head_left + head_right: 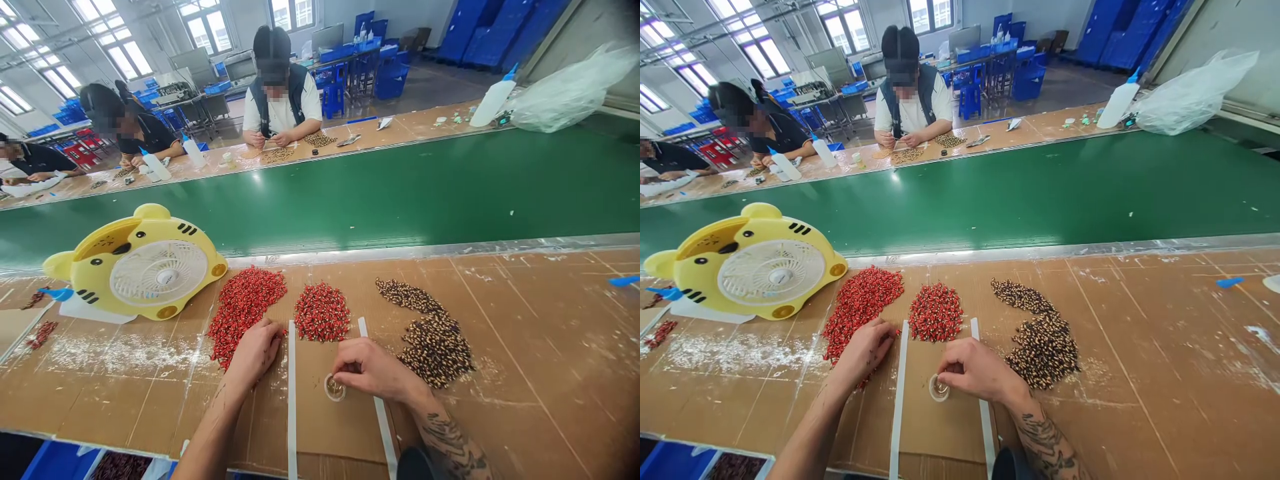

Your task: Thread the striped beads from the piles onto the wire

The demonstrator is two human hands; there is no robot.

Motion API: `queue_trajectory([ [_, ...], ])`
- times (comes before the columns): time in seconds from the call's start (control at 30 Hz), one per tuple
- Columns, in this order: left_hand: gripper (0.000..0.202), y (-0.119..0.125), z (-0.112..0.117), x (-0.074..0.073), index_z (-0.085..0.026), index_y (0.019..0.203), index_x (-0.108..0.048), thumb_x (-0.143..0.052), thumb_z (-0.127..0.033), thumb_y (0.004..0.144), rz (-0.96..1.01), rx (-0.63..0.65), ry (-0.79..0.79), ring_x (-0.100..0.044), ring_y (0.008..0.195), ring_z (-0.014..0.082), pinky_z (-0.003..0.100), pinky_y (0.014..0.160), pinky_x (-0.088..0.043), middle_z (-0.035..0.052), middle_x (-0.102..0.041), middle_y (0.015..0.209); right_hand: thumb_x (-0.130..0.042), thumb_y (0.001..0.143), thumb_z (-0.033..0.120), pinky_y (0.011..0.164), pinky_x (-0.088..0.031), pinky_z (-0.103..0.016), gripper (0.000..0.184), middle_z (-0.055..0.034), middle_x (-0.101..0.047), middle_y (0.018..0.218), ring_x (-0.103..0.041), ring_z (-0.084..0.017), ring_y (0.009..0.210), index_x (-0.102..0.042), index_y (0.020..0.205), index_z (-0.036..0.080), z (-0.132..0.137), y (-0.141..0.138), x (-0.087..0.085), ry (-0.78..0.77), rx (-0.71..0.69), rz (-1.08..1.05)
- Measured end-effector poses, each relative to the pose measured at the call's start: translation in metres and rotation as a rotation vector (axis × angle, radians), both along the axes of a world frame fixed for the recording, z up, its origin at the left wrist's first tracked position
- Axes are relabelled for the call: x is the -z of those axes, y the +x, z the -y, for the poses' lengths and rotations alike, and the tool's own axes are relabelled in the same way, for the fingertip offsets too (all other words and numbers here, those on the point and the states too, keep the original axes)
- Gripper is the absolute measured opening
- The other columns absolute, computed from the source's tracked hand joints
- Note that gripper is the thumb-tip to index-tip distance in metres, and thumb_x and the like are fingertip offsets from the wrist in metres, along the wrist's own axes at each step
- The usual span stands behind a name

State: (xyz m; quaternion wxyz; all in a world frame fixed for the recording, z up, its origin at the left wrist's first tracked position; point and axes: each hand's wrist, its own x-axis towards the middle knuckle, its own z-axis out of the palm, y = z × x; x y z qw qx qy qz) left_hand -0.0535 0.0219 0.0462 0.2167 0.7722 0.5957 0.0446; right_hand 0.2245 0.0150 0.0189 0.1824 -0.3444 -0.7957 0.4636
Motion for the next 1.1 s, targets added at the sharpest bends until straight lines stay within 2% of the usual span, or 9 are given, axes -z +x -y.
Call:
queue_trajectory([
  [0.13,0.019,-0.002,0.004,-0.001,-0.018,0.082,-0.07,-0.051,-0.016,0.086,0.19,-0.044,-0.005,-0.063,0.077,0.0196,0.027,0.072,-0.044,0.0068,-0.068,0.086,-0.073,0.084,0.02,0.063,-0.039,-0.022,0.006,0.0003,-0.067,0.073,-0.058,-0.012,0.068,-0.075,0.079,0.018,0.001,0.0,0.002,0.039,-0.004,0.022],
  [0.23,0.016,0.002,0.008,-0.001,-0.016,0.087,-0.072,-0.059,-0.025,0.085,0.5,-0.217,-0.131,-0.06,0.065,0.0161,0.024,0.062,-0.044,0.005,-0.071,0.077,-0.073,0.084,0.019,0.064,-0.039,-0.023,0.005,-0.0002,-0.067,0.074,-0.059,-0.013,0.069,-0.074,0.079,0.018,0.004,0.0,-0.003,0.112,-0.026,0.057],
  [0.33,0.02,0.015,0.01,0.002,-0.013,0.083,-0.074,-0.071,-0.032,0.077,0.823,-0.368,-0.255,-0.059,0.059,0.0136,0.022,0.057,-0.043,0.0047,-0.072,0.072,-0.071,0.084,0.017,0.064,-0.039,-0.025,0.009,0.0001,-0.066,0.072,-0.059,-0.014,0.069,-0.072,0.075,0.018,0.009,0.0,-0.011,0.201,-0.061,0.107],
  [0.47,0.021,0.041,0.011,0.016,-0.013,0.077,-0.077,-0.081,-0.03,0.065,1.065,-0.441,-0.309,-0.061,0.059,0.0141,0.023,0.057,-0.045,0.0049,-0.073,0.067,-0.068,0.088,0.02,0.062,-0.037,-0.026,0.015,-0.0001,-0.063,0.07,-0.056,-0.014,0.067,-0.068,0.073,0.018,0.013,-0.002,-0.013,0.305,-0.055,0.162],
  [0.6,0.021,0.057,0.015,0.034,-0.014,0.079,-0.079,-0.082,-0.031,0.066,1.156,-0.429,-0.287,-0.062,0.06,0.0146,0.024,0.06,-0.048,0.0058,-0.074,0.071,-0.06,0.094,0.024,0.062,-0.035,-0.027,0.022,-0.0025,-0.061,0.072,-0.053,-0.016,0.069,-0.065,0.074,0.017,0.015,-0.005,-0.008,0.44,-0.003,0.174],
  [0.77,0.019,0.057,0.022,0.05,-0.014,0.079,-0.079,-0.081,-0.03,0.069,1.186,-0.352,-0.32,-0.061,0.059,0.014,0.023,0.058,-0.047,0.0047,-0.073,0.067,-0.058,0.094,0.023,0.062,-0.034,-0.026,0.021,-0.0007,-0.059,0.071,-0.052,-0.015,0.067,-0.063,0.075,0.018,0.017,-0.005,-0.006,0.389,-0.082,0.18],
  [0.93,0.023,0.058,0.022,0.052,-0.013,0.082,-0.079,-0.081,-0.032,0.07,1.217,-0.343,-0.373,-0.063,0.06,0.0149,0.024,0.06,-0.048,0.0053,-0.073,0.067,-0.054,0.095,0.023,0.063,-0.034,-0.027,0.021,-0.0024,-0.06,0.074,-0.052,-0.016,0.069,-0.063,0.076,0.017,0.018,-0.004,-0.007,0.369,-0.04,0.213],
  [1.03,0.024,0.06,0.02,0.05,-0.014,0.083,-0.079,-0.08,-0.034,0.07,1.203,-0.348,-0.369,-0.064,0.062,0.0159,0.025,0.062,-0.05,0.0065,-0.075,0.071,-0.054,0.095,0.025,0.061,-0.035,-0.027,0.023,-0.0019,-0.06,0.069,-0.052,-0.015,0.066,-0.064,0.075,0.018,0.017,0.001,-0.016,0.314,-0.059,0.165],
  [1.1,0.022,0.062,0.02,0.049,-0.014,0.082,-0.079,-0.08,-0.033,0.07,1.2,-0.358,-0.36,-0.064,0.061,0.0155,0.025,0.061,-0.049,0.0063,-0.075,0.071,-0.054,0.096,0.029,0.06,-0.036,-0.026,0.027,-0.0011,-0.059,0.066,-0.052,-0.014,0.063,-0.064,0.074,0.018,0.015,0.006,-0.023,0.277,0.004,0.08],
])
